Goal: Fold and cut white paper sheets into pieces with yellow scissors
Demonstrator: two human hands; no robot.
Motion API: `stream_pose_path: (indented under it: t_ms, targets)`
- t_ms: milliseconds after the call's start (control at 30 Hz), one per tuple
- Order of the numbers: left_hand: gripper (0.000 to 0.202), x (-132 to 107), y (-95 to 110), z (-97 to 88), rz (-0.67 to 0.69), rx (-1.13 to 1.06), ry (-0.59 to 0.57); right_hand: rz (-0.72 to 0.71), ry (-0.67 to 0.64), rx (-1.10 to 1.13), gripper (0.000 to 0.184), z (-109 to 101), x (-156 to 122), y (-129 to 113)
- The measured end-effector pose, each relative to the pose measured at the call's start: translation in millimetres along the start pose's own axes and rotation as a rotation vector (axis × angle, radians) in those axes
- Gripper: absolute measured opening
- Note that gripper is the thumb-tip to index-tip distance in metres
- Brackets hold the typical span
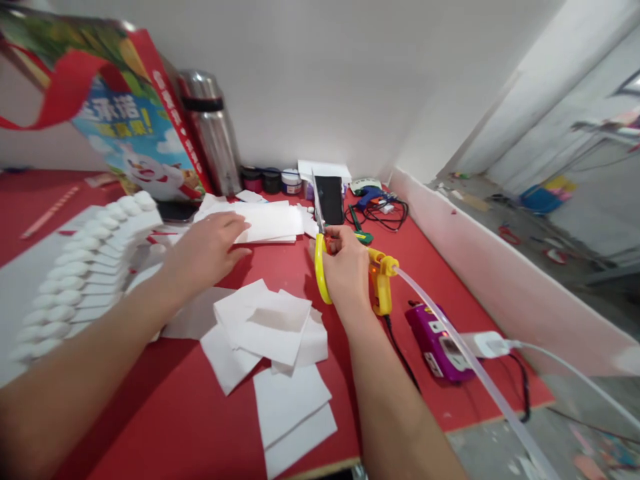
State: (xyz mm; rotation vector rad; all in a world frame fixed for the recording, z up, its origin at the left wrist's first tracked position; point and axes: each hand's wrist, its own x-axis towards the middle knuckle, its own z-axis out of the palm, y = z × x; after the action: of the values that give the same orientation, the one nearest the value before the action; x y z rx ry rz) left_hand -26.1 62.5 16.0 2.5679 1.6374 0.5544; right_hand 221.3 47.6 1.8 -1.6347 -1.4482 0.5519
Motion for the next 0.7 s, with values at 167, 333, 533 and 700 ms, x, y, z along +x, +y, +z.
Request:
stream_pose_path:
  t_ms: [167,333,533,700]
  targets:
    - [0.034,34,-12,22.0,-0.129,0.05,-0.021,0.04,-0.051,-0.319,0.034,-3,-1,-7]
    - [0.021,44,-22,30.2,-0.176,0.088,0.005,0.07,-0.131,-0.507,0.032,-1,-3,-12]
    - [0.001,40,-26,26.7,-0.106,-0.093,0.231,0.088,-0.147,-0.606,0.034,4,-4,-10]
    - [0.022,33,-8,-12.9,-0.181,-0.585,0.775,0.078,-0.165,-0.655,0.034,7,-5,-12]
